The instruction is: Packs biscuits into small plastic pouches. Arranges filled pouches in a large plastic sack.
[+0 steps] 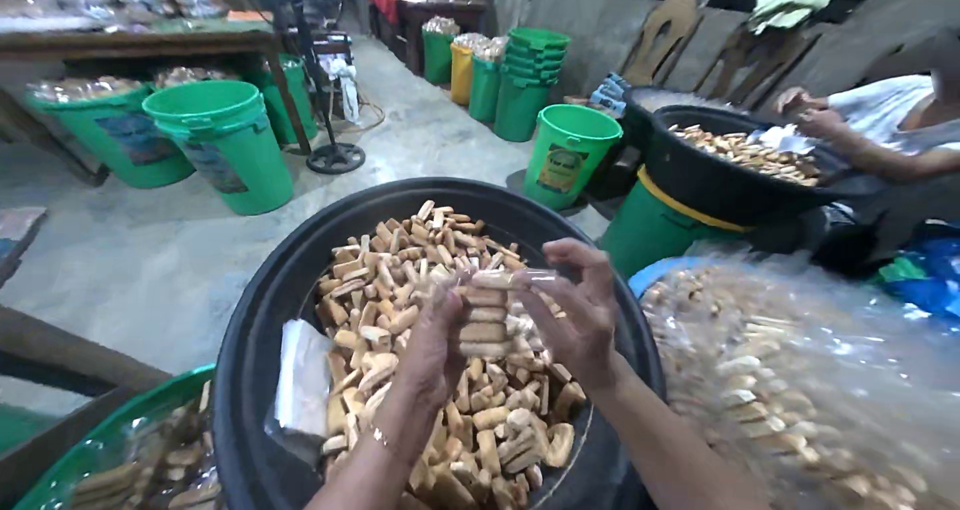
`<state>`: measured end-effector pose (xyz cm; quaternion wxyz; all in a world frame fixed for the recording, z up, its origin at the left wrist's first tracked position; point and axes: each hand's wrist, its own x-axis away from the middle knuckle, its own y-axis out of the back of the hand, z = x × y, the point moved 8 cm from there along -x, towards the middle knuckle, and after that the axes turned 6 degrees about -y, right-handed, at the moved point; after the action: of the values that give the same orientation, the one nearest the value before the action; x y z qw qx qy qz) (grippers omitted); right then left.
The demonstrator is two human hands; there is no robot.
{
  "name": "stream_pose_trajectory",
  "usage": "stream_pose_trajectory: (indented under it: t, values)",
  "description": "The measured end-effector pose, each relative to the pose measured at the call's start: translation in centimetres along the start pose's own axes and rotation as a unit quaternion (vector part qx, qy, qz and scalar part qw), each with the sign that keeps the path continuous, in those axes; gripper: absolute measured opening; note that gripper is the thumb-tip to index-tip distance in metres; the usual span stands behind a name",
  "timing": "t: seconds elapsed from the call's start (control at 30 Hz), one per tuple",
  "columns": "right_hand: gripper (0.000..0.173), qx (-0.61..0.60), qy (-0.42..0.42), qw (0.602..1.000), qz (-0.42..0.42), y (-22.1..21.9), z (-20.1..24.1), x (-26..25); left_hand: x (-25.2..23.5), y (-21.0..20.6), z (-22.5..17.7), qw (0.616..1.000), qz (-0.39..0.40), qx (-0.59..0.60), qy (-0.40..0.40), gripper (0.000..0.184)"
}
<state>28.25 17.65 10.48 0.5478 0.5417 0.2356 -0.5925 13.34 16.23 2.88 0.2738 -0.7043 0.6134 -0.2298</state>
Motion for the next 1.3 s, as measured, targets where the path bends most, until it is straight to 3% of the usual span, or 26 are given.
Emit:
stream_pose_trajectory:
  t: [0.1,0.23,0.37,0.5,0.57,0.63,0.7,0.83,0.93,1.03,1.1,1.2,1.27,1.3]
  values:
    - [0.021,-0.002,-0.007,0.998,0.061,0.6,0.5,-0.7,0.5,-0.5,0.6,0.999,0.033,-0.004,0.017,0.030]
    - [0.020,0.050,-0.022,0.997,0.048,1.4,1.2,0.1,0.4,-1.3,0.8,0.997,0.073,-0.020,-0.001,0.038]
    - [0.032,0.009,-0.107,0.982,0.156,-0.3,0.6,2.2,0.7,-1.5,-0.7,0.981,0.100,-0.159,-0.048,0.052]
    - [0.030,-0.215,-0.291,0.888,0.282,0.1,-1.9,3.6,0.2,-1.2,-1.8,0.970,0.072,-0.217,-0.078,0.052]
    - [0.020,-0.259,-0.337,0.830,0.361,-0.5,-1.3,4.6,0.1,-1.0,-1.6,0.964,0.069,-0.249,-0.065,0.043]
    - [0.020,-0.274,-0.367,0.768,0.447,-1.5,-0.2,6.1,0.0,-0.6,-1.1,0.958,0.087,-0.273,-0.030,0.046]
    - [0.025,-0.270,-0.367,0.753,0.474,-1.4,-0.1,6.6,-0.1,0.0,-0.9,0.960,0.090,-0.265,0.005,0.054]
    - [0.032,-0.183,-0.394,0.744,0.508,-1.5,-0.5,6.7,-0.3,-1.1,-0.4,0.935,0.150,-0.321,-0.015,0.043]
    - [0.034,-0.148,-0.379,0.742,0.532,-2.8,-0.3,7.2,0.1,0.0,-0.3,0.931,0.082,-0.354,-0.037,0.043]
    - [0.035,-0.252,-0.379,0.766,0.453,-1.3,0.0,5.8,0.3,1.8,-0.7,0.926,-0.025,-0.370,-0.062,0.031]
    - [0.037,-0.306,-0.414,0.782,0.351,0.3,0.1,5.4,0.5,1.3,0.1,0.928,-0.027,-0.364,-0.071,0.036]
    - [0.022,-0.241,-0.421,0.857,0.174,2.1,-0.2,6.5,1.8,-1.4,3.4,0.942,0.071,-0.326,-0.031,0.043]
    - [0.015,-0.189,-0.355,0.910,0.100,5.6,0.1,7.0,2.2,-2.5,4.6,0.942,0.169,-0.290,-0.006,0.027]
    - [0.014,-0.166,-0.314,0.931,0.079,8.2,0.3,6.9,1.9,-2.5,4.7,0.940,0.207,-0.271,-0.003,0.031]
